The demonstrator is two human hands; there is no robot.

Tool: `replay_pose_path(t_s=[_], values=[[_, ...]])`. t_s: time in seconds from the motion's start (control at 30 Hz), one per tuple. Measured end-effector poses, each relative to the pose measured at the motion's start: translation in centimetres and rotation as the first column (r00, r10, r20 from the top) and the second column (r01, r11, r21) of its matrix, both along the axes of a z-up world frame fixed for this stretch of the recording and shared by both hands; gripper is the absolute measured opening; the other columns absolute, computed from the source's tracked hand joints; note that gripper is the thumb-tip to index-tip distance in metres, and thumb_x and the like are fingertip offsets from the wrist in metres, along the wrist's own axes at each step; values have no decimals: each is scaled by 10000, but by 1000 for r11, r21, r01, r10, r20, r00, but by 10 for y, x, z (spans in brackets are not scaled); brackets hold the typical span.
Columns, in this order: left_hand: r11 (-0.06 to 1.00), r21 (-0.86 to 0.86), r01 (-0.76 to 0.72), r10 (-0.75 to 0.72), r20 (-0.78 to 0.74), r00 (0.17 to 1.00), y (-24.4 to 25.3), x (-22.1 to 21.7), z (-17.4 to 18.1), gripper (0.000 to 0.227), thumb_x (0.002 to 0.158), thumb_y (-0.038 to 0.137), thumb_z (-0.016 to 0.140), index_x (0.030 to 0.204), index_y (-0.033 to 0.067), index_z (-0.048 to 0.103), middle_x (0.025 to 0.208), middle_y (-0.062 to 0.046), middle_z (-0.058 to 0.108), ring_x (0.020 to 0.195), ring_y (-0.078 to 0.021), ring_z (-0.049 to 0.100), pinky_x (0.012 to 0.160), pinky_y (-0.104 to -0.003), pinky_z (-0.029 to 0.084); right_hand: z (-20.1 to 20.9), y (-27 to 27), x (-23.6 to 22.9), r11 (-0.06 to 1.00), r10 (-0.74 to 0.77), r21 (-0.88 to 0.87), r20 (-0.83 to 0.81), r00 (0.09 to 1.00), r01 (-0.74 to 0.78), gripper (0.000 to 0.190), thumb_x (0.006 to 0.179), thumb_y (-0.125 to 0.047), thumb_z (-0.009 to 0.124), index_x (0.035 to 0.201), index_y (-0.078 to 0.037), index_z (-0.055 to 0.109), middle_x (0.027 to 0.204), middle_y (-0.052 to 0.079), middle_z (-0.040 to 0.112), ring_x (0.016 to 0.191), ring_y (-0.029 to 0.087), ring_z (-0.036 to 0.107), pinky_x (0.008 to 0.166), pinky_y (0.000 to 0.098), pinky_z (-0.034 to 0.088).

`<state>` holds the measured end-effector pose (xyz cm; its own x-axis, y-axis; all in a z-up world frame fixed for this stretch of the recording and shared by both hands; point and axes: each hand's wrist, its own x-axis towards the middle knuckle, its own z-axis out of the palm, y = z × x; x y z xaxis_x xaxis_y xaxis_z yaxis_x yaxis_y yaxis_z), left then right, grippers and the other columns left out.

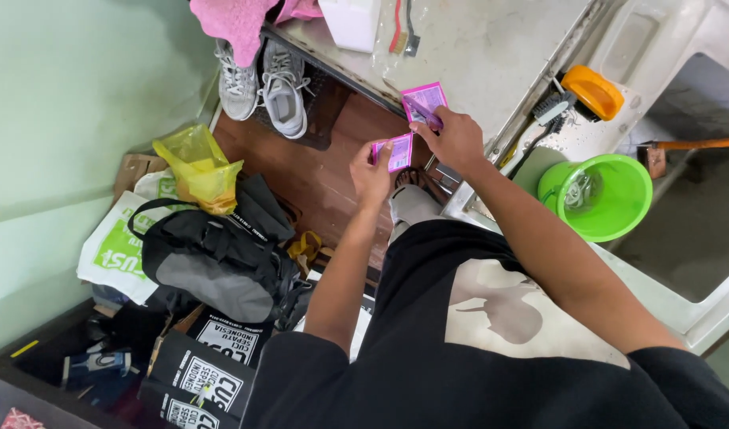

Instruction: The person stands at a sink and uses a knife to cut open a small pink packet, then pours the contents into a green bucket containing water. They subsequently pick up a large white plastic jug, open it, and pour liquid from the jug into the bucket, mixing the ingredients.

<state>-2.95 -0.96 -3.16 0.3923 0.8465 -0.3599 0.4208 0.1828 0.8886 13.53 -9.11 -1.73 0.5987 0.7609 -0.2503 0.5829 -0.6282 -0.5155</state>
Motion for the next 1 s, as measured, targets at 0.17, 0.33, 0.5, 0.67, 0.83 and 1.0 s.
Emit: replay_pose_path(t_s=[0.17, 0.33, 0.5, 0.67, 0.83, 1.0], values=[[974, 131, -186, 181, 48, 982, -14, -2, 12, 110, 864, 190, 708, 944, 125, 747, 869, -157, 712, 879, -310, 688, 810, -409, 518, 8, 2, -1, 998, -51, -36, -31, 998, 50, 490, 907, -590, 602, 923, -102, 636, 704, 100, 674, 794, 380, 691, 683, 493, 538], [948, 164, -273, 252, 138, 958, 22, -51, 9, 98, 879, 91, 692, 960, 64, 738, 890, -151, 717, 881, -218, 663, 846, -371, 510, 21, 6, -2, 999, -27, 30, -32, 999, 27, 480, 912, -534, 624, 949, -57, 660, 723, 133, 674, 746, 377, 688, 670, 475, 533], [945, 136, -296, 257, 248, 934, 32, -64, 19, 92, 885, 109, 711, 960, 65, 744, 900, -103, 721, 866, -123, 626, 838, -315, 515, 19, 42, 3, 971, -124, 185, -138, 983, 149, 381, 932, -515, 641, 972, -136, 663, 753, 59, 666, 744, 304, 680, 671, 434, 530], [989, 82, -122, 75, 432, 899, 17, -29, 70, 161, 934, 191, 637, 1031, 67, 673, 1044, -99, 709, 981, -188, 663, 842, -302, 555, 30, 41, 20, 842, -276, 402, -255, 927, 361, 300, 947, -403, 595, 916, -120, 691, 793, 15, 650, 724, 172, 554, 646, 351, 395], [996, 77, -41, 2, 450, 893, -13, 24, 93, 107, 902, 175, 709, 972, 94, 716, 893, -55, 703, 874, -101, 613, 848, -295, 505, 111, -18, 6, 670, -87, 542, -621, 779, 508, 223, 884, -222, 778, 960, -35, 685, 575, 21, 491, 505, 104, 505, 509, 220, 437], [983, 21, 183, -160, 591, 791, -56, 80, 121, 123, 856, 134, 759, 955, 83, 708, 839, -31, 682, 844, -62, 564, 803, -272, 510, 117, -83, 24, 572, -151, 618, -567, 810, 539, 233, 785, -77, 869, 949, -11, 717, 518, 11, 527, 468, 33, 445, 460, 153, 350]])
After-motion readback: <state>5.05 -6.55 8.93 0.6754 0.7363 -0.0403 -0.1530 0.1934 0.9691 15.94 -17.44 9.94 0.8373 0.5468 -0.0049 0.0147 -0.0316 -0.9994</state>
